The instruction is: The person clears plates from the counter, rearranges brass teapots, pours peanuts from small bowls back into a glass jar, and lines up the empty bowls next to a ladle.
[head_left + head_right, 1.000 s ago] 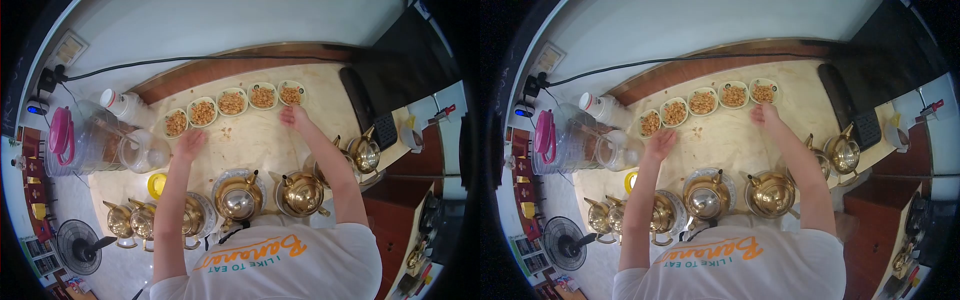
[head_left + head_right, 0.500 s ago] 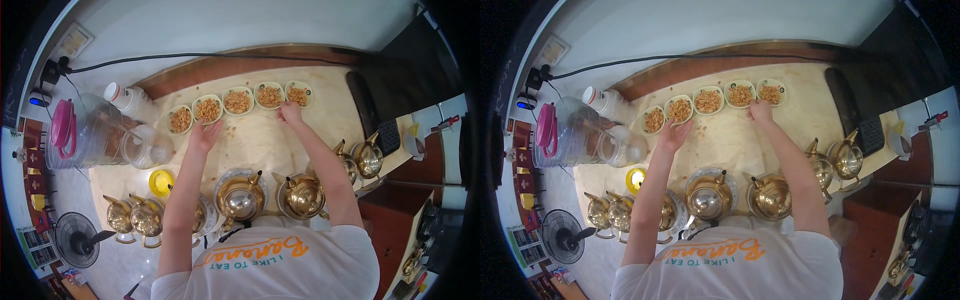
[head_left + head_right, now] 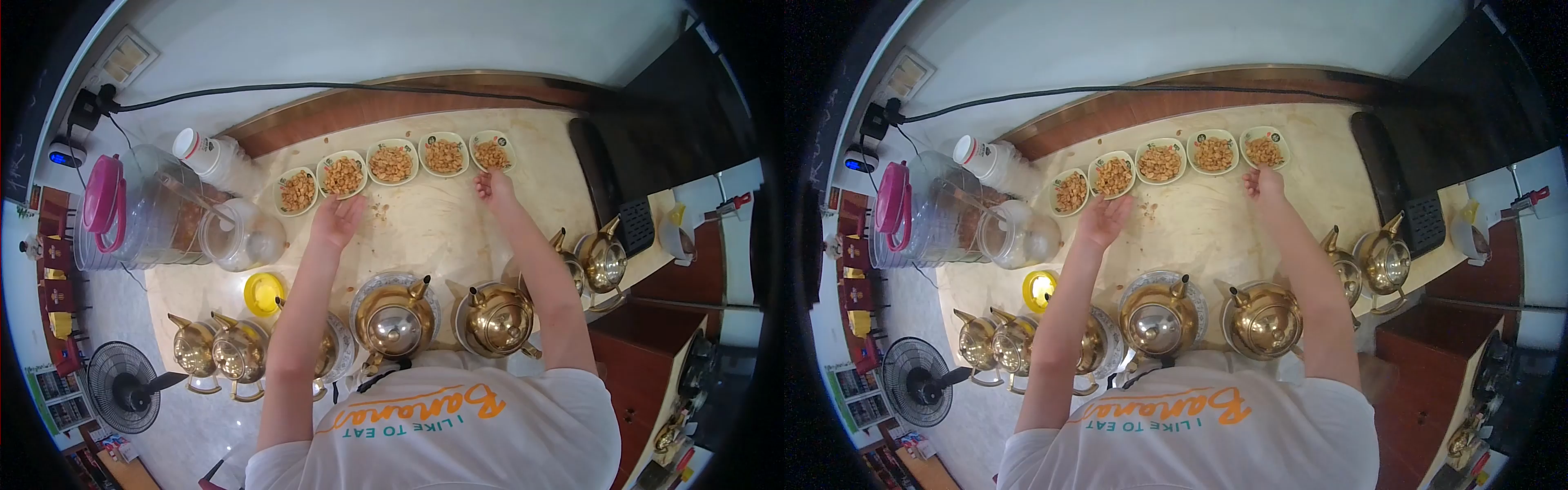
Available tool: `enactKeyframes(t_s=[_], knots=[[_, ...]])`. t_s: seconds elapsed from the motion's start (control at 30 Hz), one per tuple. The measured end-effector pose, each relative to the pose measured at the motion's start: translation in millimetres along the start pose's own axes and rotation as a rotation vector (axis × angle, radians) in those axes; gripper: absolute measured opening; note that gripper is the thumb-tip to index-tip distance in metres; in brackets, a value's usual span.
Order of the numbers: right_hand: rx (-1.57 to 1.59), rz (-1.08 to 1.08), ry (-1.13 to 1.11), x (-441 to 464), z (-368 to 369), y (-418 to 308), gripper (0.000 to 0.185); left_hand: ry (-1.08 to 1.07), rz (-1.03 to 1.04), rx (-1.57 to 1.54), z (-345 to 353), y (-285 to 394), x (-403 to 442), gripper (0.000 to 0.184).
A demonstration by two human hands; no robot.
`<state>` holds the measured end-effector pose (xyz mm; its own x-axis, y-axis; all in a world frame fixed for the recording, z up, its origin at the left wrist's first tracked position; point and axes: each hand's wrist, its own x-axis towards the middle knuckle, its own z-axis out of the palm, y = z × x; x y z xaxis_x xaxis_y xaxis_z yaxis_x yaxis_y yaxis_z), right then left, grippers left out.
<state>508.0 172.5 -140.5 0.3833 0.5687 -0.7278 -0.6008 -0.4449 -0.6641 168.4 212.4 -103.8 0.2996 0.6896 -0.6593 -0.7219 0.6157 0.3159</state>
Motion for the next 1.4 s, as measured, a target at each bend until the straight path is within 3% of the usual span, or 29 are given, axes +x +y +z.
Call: enactKeyframes(t_s=[0.43,0.53,0.63,0.73,0.83,0.97,1.07,1.13,1.17,1.23,1.3,1.4], knots=[[0.121,0.101,-0.040,-11.7,9.8,4.6,0.031,0.075,0.026,0.018,14.4,-7.7,-2.0,0.038],[0.107,0.105,-0.095,-8.2,12.7,4.3,0.029,-0.022,-0.020,0.008,3.3,-4.4,1.0,0.044],[0.081,0.161,-0.157,-19.4,7.3,-4.0,0.029,0.083,-0.002,-0.062,5.5,-3.0,-5.4,0.049],[0.000,0.191,-0.278,-53.7,-1.7,-19.5,0.022,0.029,0.002,-0.081,2.0,5.6,-17.9,0.057],[-0.138,-0.101,-0.360,-98.8,-30.9,-45.0,0.025,0.109,0.055,-0.104,20.4,6.3,-43.0,0.050],[-0.183,-0.650,-0.202,-237.5,-63.0,-69.1,0.057,0.005,0.062,-0.175,20.3,18.5,-85.7,0.034],[-0.321,-0.824,-0.089,-291.1,-126.3,-45.9,0.053,-0.148,0.043,-0.160,16.8,20.8,-138.4,0.037],[-0.468,-0.691,-0.062,-319.7,-160.2,-3.1,0.048,-0.431,0.156,0.050,0.1,18.9,-186.2,0.042],[-0.534,-0.562,-0.079,-332.6,-170.9,17.6,0.045,-0.356,0.222,0.295,7.5,13.2,-217.9,0.045],[-0.721,-0.525,-0.030,-347.5,-168.9,65.6,0.042,-0.196,0.332,0.672,-4.0,-6.2,-259.0,0.051],[-1.133,-0.783,0.201,-340.3,-168.0,107.1,0.034,-0.131,0.427,0.955,-38.7,-29.9,-274.3,0.049],[-0.787,-0.672,0.243,-310.6,-166.1,150.0,0.023,-0.089,0.504,1.360,-88.5,-76.9,-281.8,0.037]])
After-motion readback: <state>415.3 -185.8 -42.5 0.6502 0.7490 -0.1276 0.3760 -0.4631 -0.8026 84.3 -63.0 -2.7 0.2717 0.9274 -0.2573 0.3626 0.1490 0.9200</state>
